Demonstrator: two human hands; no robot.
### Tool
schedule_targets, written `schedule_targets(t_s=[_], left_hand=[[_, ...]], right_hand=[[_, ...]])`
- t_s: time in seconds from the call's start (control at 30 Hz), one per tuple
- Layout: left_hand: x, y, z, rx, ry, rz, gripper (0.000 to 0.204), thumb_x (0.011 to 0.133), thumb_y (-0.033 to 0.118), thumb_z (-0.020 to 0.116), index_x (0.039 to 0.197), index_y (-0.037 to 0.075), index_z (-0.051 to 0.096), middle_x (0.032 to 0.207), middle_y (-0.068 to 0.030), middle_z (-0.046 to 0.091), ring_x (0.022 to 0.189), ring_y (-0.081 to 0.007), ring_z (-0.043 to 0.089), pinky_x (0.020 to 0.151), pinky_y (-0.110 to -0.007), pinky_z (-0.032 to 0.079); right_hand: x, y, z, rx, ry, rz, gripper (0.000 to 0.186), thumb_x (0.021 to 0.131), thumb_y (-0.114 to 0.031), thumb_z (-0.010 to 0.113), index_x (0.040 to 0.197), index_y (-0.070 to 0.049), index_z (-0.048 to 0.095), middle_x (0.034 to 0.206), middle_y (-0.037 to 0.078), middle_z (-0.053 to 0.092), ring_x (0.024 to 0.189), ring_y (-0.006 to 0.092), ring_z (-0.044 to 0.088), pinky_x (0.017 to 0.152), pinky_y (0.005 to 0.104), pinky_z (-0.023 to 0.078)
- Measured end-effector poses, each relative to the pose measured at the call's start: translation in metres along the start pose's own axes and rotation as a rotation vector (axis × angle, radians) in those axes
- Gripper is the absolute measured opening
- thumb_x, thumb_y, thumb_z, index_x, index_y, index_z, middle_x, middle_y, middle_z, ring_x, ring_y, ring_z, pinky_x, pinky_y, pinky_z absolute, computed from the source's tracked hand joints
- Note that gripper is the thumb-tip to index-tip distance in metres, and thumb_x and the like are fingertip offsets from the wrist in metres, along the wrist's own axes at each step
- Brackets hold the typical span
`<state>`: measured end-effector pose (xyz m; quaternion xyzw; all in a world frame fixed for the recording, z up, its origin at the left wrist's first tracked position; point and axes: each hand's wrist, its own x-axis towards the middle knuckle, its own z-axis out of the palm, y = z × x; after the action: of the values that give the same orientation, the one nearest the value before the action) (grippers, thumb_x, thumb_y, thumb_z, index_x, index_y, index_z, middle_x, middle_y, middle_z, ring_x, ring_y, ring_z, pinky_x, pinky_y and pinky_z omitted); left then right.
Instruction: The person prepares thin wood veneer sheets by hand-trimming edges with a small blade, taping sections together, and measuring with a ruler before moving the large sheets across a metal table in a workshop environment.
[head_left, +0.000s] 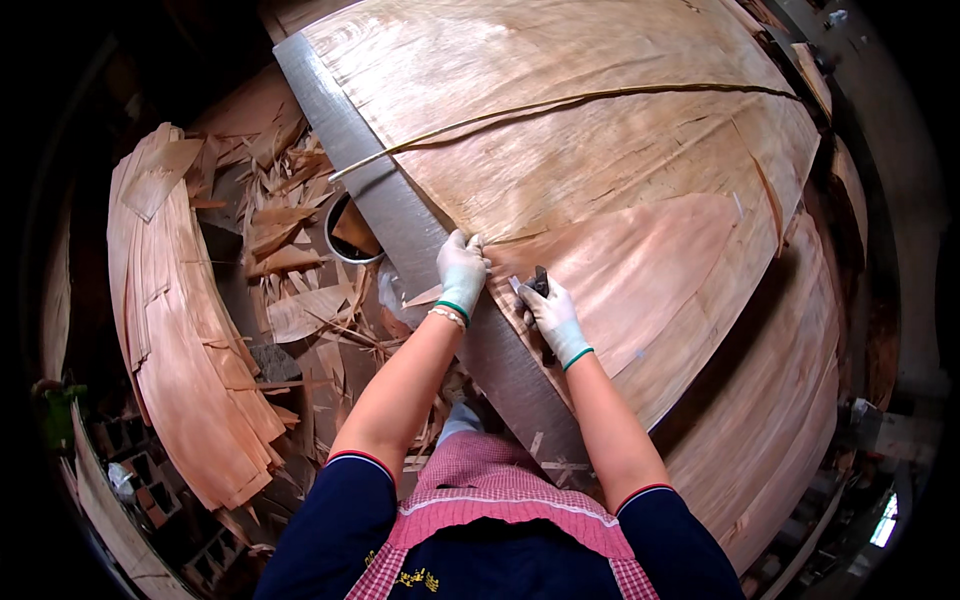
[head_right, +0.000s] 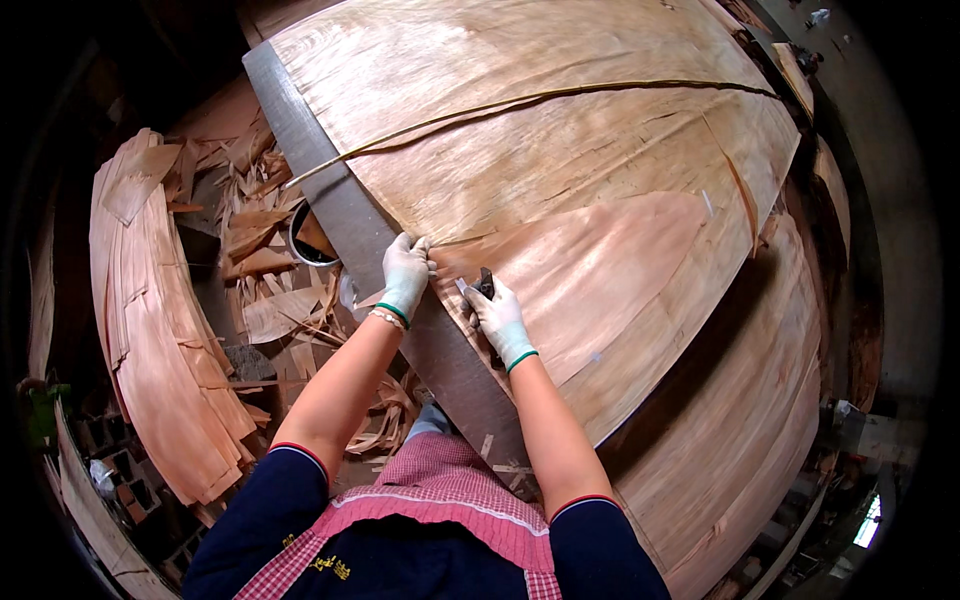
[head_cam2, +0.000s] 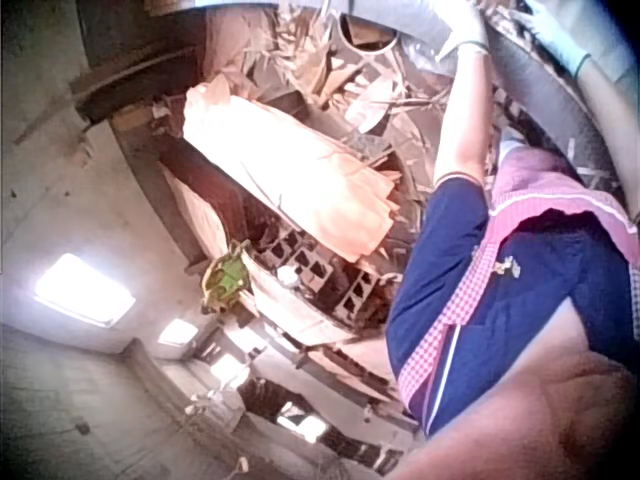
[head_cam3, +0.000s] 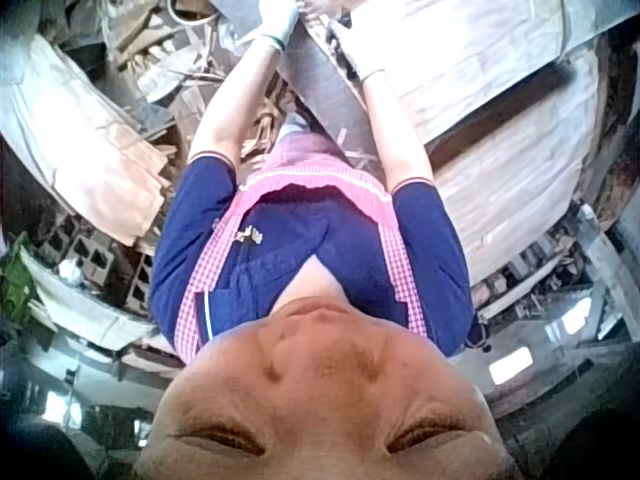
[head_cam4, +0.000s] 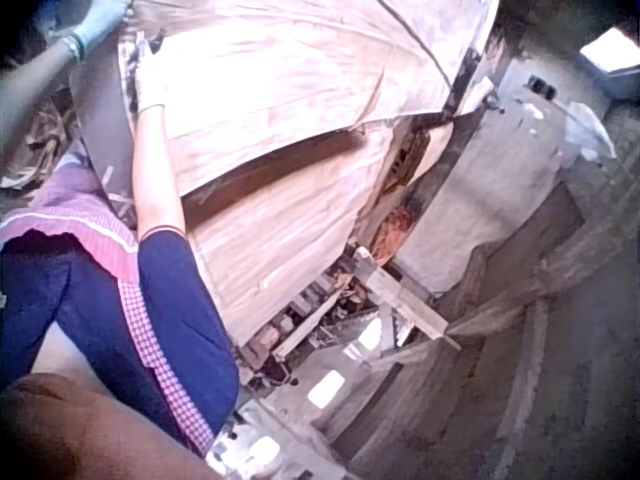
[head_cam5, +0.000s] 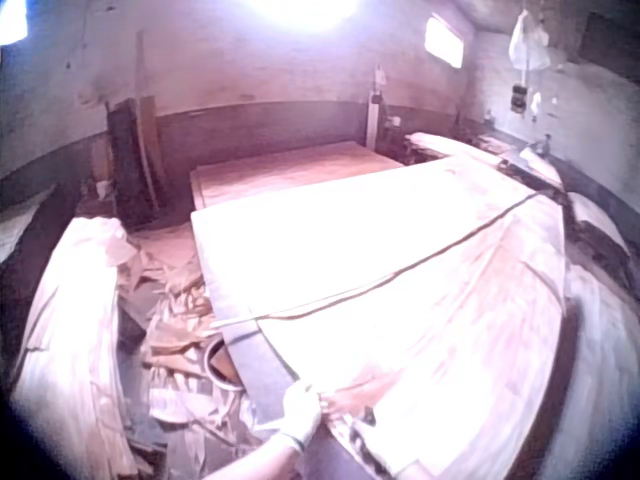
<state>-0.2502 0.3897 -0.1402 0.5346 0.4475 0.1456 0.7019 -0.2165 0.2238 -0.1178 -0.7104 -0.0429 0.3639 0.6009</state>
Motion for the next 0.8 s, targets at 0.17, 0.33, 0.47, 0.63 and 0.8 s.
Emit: schedule_targets(t_s=[0.17,0.33,0.47,0.63,0.8], left_hand=[[0.003,-0.013,0.001,0.292,0.153,0.262,0.013,0.091,0.015,0.060,0.094,0.002,0.059,0.074,-0.0168,0.063,0.063,-0.0274,0.062,0.060,-0.039,0.048],[0.001,-0.010,0.003,0.360,0.198,0.308,0.019,0.089,0.019,0.062,0.093,0.001,0.059,0.086,-0.0238,0.065,0.085,-0.0422,0.062,0.074,-0.045,0.047],[0.003,-0.008,-0.005,0.072,0.094,0.185,0.014,0.095,0.017,0.058,0.097,0.003,0.060,0.079,-0.0145,0.065,0.066,-0.0249,0.061,0.059,-0.032,0.049],[-0.017,0.015,-0.024,-0.349,-0.236,-0.258,0.007,0.094,0.010,0.058,0.096,0.003,0.059,0.081,-0.0047,0.062,0.064,-0.0117,0.058,0.055,-0.022,0.053],[-0.009,0.017,-0.033,-0.446,-0.284,-0.429,0.006,0.093,0.007,0.059,0.095,0.001,0.058,0.080,-0.0058,0.061,0.063,-0.0115,0.057,0.057,-0.022,0.054]], right_hand=[[-0.004,-0.007,0.005,-0.010,0.003,0.008,0.019,0.089,-0.018,0.068,0.085,-0.005,0.055,0.067,0.004,0.061,0.045,0.0085,0.049,0.043,0.0235,0.039],[-0.007,-0.013,0.007,-0.017,0.018,0.022,0.023,0.088,-0.022,0.070,0.082,-0.005,0.055,0.065,0.003,0.060,0.045,0.0082,0.048,0.043,0.0233,0.039],[-0.006,-0.014,0.010,-0.054,0.026,0.029,0.023,0.088,-0.022,0.070,0.081,-0.005,0.055,0.065,0.003,0.060,0.045,0.0079,0.048,0.043,0.0231,0.038],[-0.007,-0.008,0.005,-0.021,0.025,0.003,0.021,0.089,-0.021,0.069,0.082,-0.005,0.056,0.065,0.003,0.061,0.045,0.0079,0.048,0.043,0.0231,0.038],[-0.008,-0.008,0.005,-0.022,0.004,-0.014,0.022,0.089,-0.021,0.069,0.083,-0.005,0.055,0.066,0.003,0.061,0.045,0.0079,0.048,0.043,0.0229,0.038]])
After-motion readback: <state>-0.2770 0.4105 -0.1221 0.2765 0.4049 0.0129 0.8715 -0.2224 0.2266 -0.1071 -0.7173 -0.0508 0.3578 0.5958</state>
